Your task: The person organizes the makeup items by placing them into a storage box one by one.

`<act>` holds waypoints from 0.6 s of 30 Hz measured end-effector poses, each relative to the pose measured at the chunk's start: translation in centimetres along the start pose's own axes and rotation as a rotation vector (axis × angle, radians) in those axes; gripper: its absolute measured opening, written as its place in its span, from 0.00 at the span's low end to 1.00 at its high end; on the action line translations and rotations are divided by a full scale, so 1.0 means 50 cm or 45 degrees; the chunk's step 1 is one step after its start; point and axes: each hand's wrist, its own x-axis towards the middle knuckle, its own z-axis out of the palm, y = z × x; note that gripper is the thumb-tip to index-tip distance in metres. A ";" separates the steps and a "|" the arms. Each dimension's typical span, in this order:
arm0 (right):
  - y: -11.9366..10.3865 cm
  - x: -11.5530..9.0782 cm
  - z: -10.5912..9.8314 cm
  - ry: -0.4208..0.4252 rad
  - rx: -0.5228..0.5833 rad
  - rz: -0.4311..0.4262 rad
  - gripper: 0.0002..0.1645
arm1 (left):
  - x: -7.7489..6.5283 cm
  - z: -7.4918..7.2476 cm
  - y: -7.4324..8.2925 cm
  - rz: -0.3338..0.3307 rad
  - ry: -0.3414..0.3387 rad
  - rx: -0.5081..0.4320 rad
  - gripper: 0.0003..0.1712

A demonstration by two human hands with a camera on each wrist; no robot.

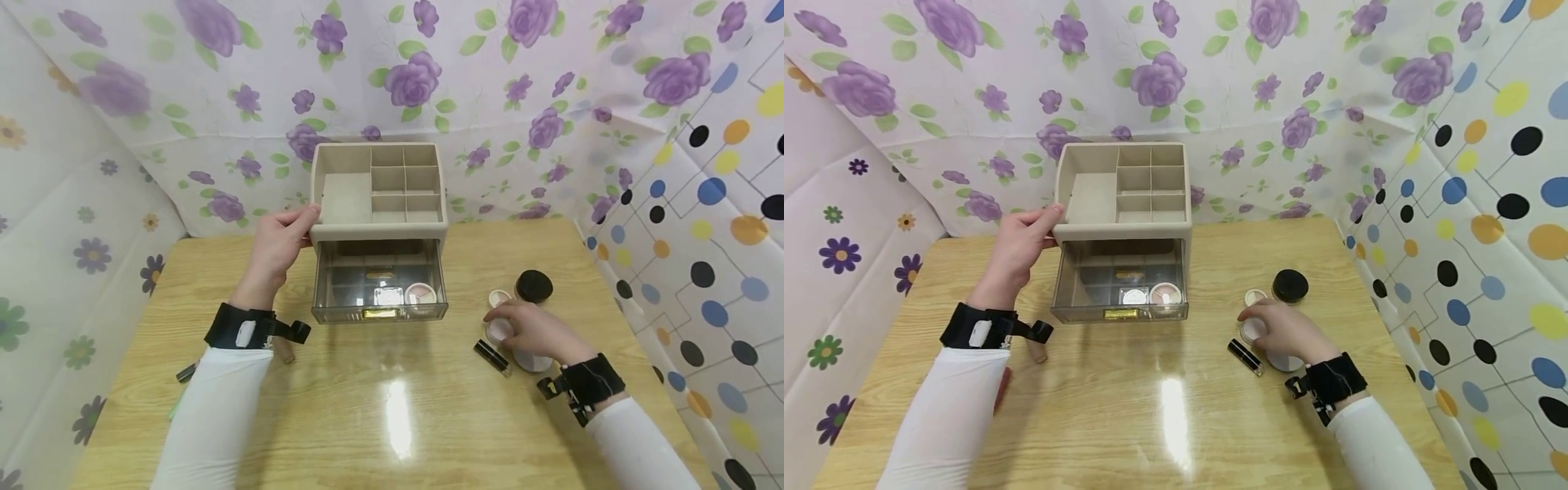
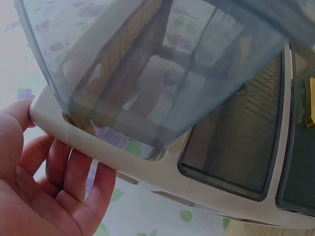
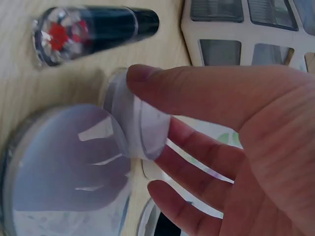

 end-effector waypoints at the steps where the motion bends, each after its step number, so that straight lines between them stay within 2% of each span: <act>1: 0.000 0.001 0.002 0.001 -0.005 -0.013 0.28 | 0.000 0.000 0.001 0.001 0.000 -0.003 0.29; 9: 0.003 0.009 0.017 0.013 -0.124 0.038 0.27 | -0.001 -0.003 0.004 0.007 -0.020 -0.010 0.29; 18: -0.008 0.000 0.017 0.030 -0.145 0.056 0.29 | 0.002 -0.002 0.003 -0.008 -0.031 -0.010 0.30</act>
